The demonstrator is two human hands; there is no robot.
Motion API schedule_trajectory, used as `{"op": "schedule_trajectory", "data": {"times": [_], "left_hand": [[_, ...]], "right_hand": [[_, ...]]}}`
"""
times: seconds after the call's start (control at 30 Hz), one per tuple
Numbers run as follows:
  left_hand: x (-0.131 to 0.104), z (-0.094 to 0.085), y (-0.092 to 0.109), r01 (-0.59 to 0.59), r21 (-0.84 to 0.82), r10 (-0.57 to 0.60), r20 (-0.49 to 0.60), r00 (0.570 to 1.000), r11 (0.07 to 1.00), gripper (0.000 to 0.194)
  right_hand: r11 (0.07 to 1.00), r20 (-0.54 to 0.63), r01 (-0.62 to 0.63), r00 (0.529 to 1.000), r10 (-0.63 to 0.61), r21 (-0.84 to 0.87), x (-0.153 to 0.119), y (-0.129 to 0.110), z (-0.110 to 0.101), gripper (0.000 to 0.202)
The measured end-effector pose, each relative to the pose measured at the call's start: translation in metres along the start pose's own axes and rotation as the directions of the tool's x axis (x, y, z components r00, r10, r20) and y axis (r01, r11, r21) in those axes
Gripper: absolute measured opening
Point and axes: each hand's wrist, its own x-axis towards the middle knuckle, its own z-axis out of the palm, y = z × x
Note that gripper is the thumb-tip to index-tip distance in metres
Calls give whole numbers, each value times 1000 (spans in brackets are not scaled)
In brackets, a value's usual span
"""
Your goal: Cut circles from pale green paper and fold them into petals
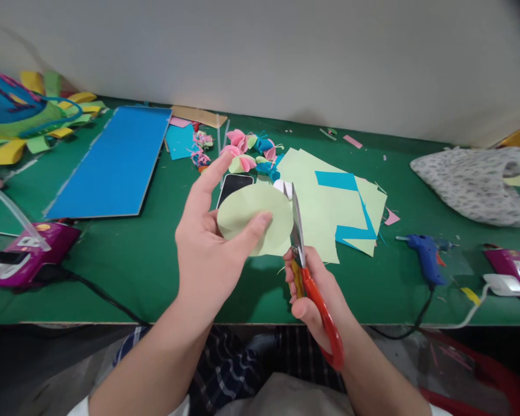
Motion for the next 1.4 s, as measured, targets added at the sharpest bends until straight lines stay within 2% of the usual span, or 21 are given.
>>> {"op": "schedule_trajectory", "data": {"times": [0.13,0.37,0.5,0.67,0.83,1.07,1.27,1.4], "left_hand": [[2,-3,1,38,-5,-38,36,999,999,68],[6,-6,0,19,3,-20,78,997,1000,69],[7,-9,0,50,-10,-49,103,994,999,69],[9,-13,-1,91,-8,-89,138,986,996,70],[12,-15,-1,123,-45,-113,177,978,991,71],[15,-15,-1,146,-93,-122,226,967,985,71],[13,-16,8,230,-23,-221,206,953,973,71],[14,-17,9,220,-4,-214,203,955,976,69]], "right_hand": [[999,0,-5,1000,5,-38,-1,-1,-4,90],[991,-18,-2,1000,0,-136,-2,-9,-8,89],[987,-34,-29,999,24,-158,-3,-11,-11,90],[976,30,48,999,-43,-214,-5,-9,-17,84],[970,11,67,998,-66,-232,-6,-6,-21,84],[973,22,24,1000,-19,-231,-6,-10,-25,85],[969,6,26,1000,-25,-244,-8,-14,-26,85],[953,17,49,999,-46,-300,-9,-15,-29,83]]}}
